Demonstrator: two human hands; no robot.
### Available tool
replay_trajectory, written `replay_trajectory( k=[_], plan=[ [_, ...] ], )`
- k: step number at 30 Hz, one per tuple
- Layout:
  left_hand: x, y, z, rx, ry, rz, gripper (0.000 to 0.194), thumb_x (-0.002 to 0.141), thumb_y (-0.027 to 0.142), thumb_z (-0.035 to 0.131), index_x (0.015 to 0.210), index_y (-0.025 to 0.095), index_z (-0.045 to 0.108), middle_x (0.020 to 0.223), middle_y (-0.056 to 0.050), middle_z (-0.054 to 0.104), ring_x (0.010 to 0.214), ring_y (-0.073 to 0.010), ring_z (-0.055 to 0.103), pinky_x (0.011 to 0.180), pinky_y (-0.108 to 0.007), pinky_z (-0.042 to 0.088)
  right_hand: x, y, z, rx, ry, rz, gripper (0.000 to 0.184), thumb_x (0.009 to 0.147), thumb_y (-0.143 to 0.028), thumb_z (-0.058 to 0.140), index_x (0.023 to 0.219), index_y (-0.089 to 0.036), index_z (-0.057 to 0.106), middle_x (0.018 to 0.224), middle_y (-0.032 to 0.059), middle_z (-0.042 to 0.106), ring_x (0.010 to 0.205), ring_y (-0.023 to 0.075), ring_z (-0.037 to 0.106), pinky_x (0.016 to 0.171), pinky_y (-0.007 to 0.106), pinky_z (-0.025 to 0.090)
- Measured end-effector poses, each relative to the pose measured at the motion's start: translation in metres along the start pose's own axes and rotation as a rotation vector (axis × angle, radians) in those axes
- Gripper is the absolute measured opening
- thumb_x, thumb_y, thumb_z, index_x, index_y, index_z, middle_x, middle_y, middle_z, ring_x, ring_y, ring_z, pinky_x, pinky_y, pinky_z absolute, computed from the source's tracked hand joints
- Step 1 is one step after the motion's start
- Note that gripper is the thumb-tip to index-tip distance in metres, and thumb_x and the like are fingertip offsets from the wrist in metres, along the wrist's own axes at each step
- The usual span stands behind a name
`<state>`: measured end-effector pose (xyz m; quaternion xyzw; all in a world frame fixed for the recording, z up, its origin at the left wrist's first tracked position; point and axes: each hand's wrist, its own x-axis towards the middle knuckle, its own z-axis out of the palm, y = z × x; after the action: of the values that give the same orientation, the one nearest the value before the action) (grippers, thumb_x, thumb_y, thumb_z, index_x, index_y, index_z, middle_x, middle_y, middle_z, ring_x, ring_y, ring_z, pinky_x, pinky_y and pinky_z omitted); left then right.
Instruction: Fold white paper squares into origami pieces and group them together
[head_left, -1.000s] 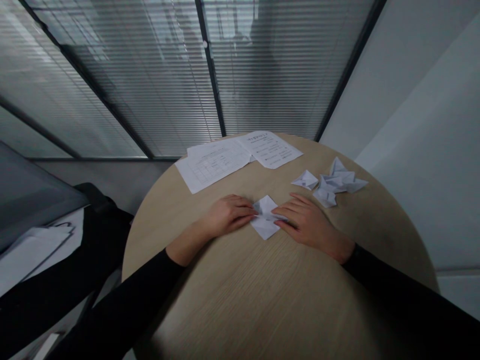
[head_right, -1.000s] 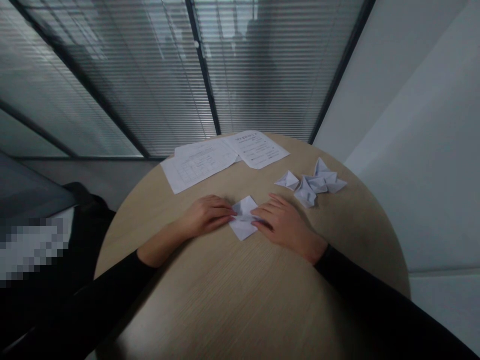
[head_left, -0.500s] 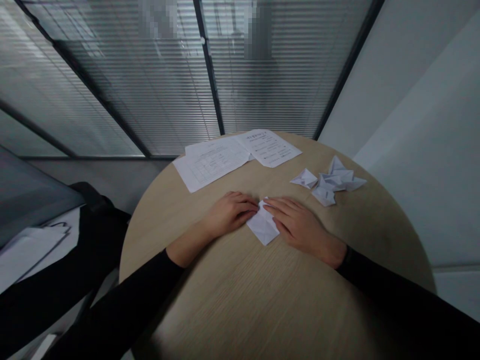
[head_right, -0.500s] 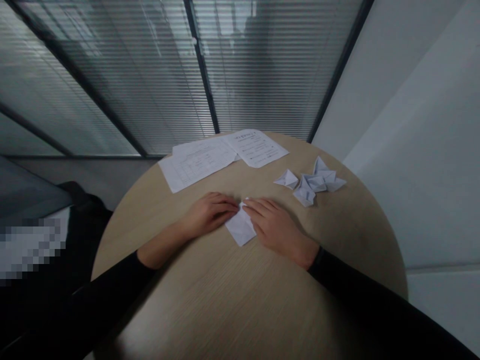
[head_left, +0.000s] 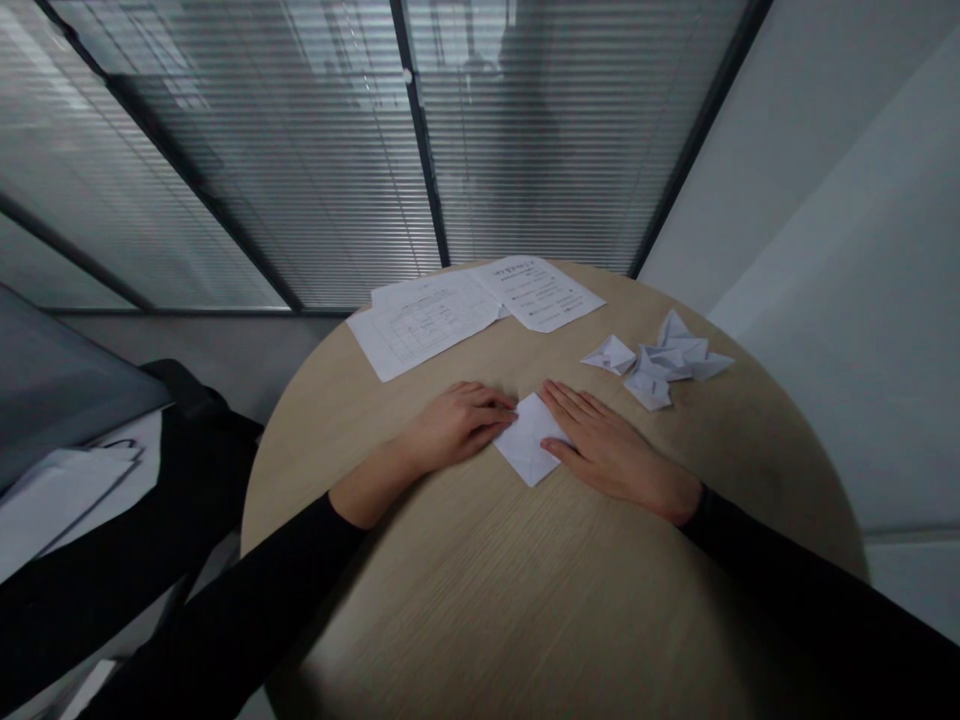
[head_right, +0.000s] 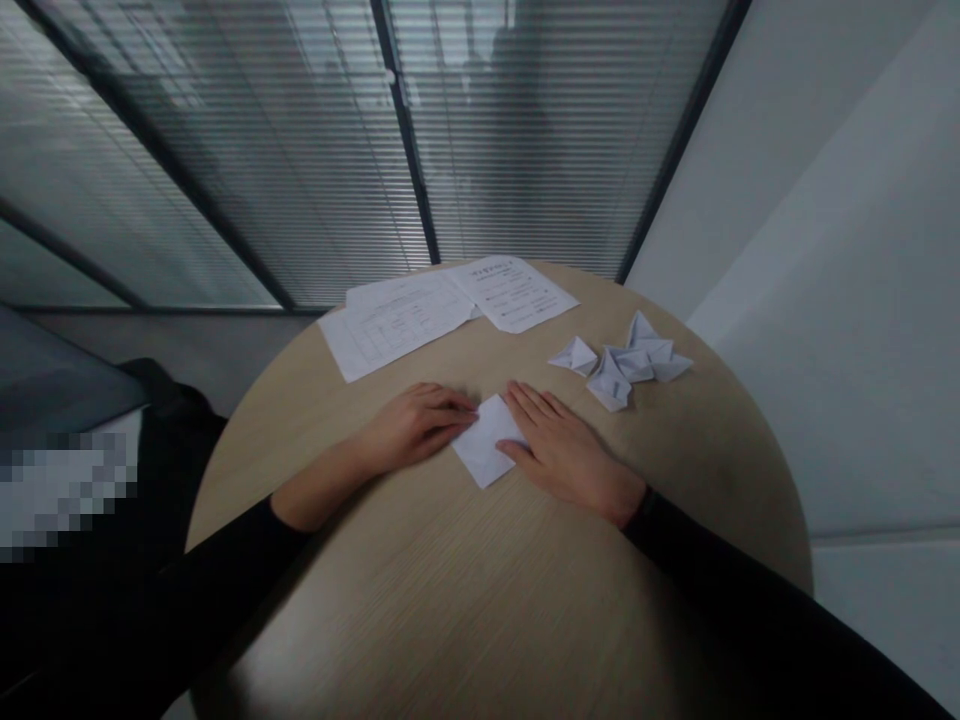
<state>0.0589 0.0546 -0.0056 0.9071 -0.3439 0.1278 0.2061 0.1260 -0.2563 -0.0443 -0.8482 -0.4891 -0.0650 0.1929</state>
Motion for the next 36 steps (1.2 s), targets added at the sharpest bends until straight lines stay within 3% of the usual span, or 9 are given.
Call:
replay_trajectory(
  k=[4,9,14,19,21,26,29,34,36],
  plan=[
    [0.0,0.0,-0.001,-0.01,-0.012,-0.001,0.03,0.121,0.034,0.054,0.137,0.025,0.078,0.139,-0.011,0.081,0.127,-0.0263,0.076,0.112,-0.047,0.057,0.002,0.001,0.001,0.022,0.014,0.018,0.066,0.12,-0.038,0.052,0.183,-0.025,0.037,0.185,0.0173,0.048,0.173,0.034,0.044,0.141,0.065,0.04],
    [0.0,0.0,-0.002,-0.003,-0.022,-0.023,0.034,0.12,0.04,0.059,0.146,0.021,0.072,0.145,-0.014,0.077,0.132,-0.0297,0.074,0.115,-0.051,0.056,0.006,-0.003,-0.007,0.123,0.026,0.001,0.058,0.112,-0.033,0.066,0.169,-0.026,0.054,0.176,0.0159,0.06,0.165,0.0353,0.055,0.137,0.068,0.042],
    [-0.001,-0.001,-0.002,0.0,-0.031,-0.027,0.043,0.119,0.049,0.062,0.15,0.021,0.069,0.149,-0.016,0.075,0.135,-0.0325,0.073,0.116,-0.053,0.056,0.008,-0.007,-0.013,0.223,0.067,0.003,0.03,0.11,-0.026,0.068,0.139,-0.029,0.065,0.162,0.013,0.072,0.15,0.0339,0.067,0.135,0.072,0.041],
    [0.001,0.001,-0.003,-0.022,-0.035,-0.005,0.043,0.117,0.05,0.065,0.149,0.022,0.072,0.148,-0.016,0.076,0.134,-0.0326,0.074,0.117,-0.054,0.056,0.008,-0.005,-0.011,0.292,0.084,0.011,0.005,0.113,-0.024,0.065,0.116,-0.029,0.065,0.144,0.0099,0.081,0.137,0.0305,0.075,0.137,0.072,0.036],
    [0.001,0.001,-0.004,-0.033,-0.025,-0.004,0.043,0.116,0.05,0.066,0.149,0.023,0.072,0.149,-0.016,0.076,0.134,-0.0326,0.074,0.118,-0.054,0.057,0.009,-0.004,-0.01,0.342,0.097,0.019,0.006,0.112,-0.024,0.066,0.113,-0.029,0.064,0.143,0.0084,0.081,0.136,0.0293,0.075,0.137,0.07,0.038],
    [0.0,0.001,-0.003,-0.042,-0.013,-0.005,0.047,0.114,0.05,0.069,0.152,0.022,0.07,0.152,-0.017,0.074,0.136,-0.0334,0.073,0.119,-0.054,0.056,0.009,-0.007,-0.013,0.491,0.138,0.03,0.006,0.112,-0.023,0.067,0.112,-0.029,0.066,0.143,0.0098,0.077,0.136,0.0278,0.073,0.118,0.053,0.06],
    [0.0,0.001,-0.002,-0.069,-0.012,0.001,0.044,0.113,0.049,0.071,0.148,0.022,0.071,0.151,-0.016,0.075,0.135,-0.0328,0.073,0.119,-0.053,0.055,0.008,-0.01,-0.015,0.5,0.187,0.014,0.006,0.111,-0.023,0.068,0.113,-0.029,0.068,0.141,0.0103,0.075,0.135,0.0284,0.073,0.117,0.053,0.061],
    [0.003,0.004,-0.003,-0.196,0.042,0.034,0.021,0.115,0.041,0.069,0.117,0.021,0.078,0.133,-0.012,0.081,0.124,-0.0265,0.077,0.112,-0.046,0.057,0.007,-0.015,-0.012,0.487,0.239,0.1,0.036,0.109,-0.024,0.067,0.144,-0.03,0.068,0.137,0.0115,0.078,0.122,0.029,0.079,0.101,0.048,0.069],
    [0.004,0.006,-0.004,-0.19,0.097,0.026,0.02,0.117,0.038,0.066,0.113,0.022,0.078,0.125,-0.01,0.083,0.117,-0.0242,0.078,0.107,-0.043,0.057,0.007,-0.014,-0.013,0.456,0.253,0.123,0.038,0.109,-0.027,0.068,0.148,-0.031,0.069,0.13,0.01,0.082,0.114,0.029,0.081,0.096,0.047,0.071]
  ],
)
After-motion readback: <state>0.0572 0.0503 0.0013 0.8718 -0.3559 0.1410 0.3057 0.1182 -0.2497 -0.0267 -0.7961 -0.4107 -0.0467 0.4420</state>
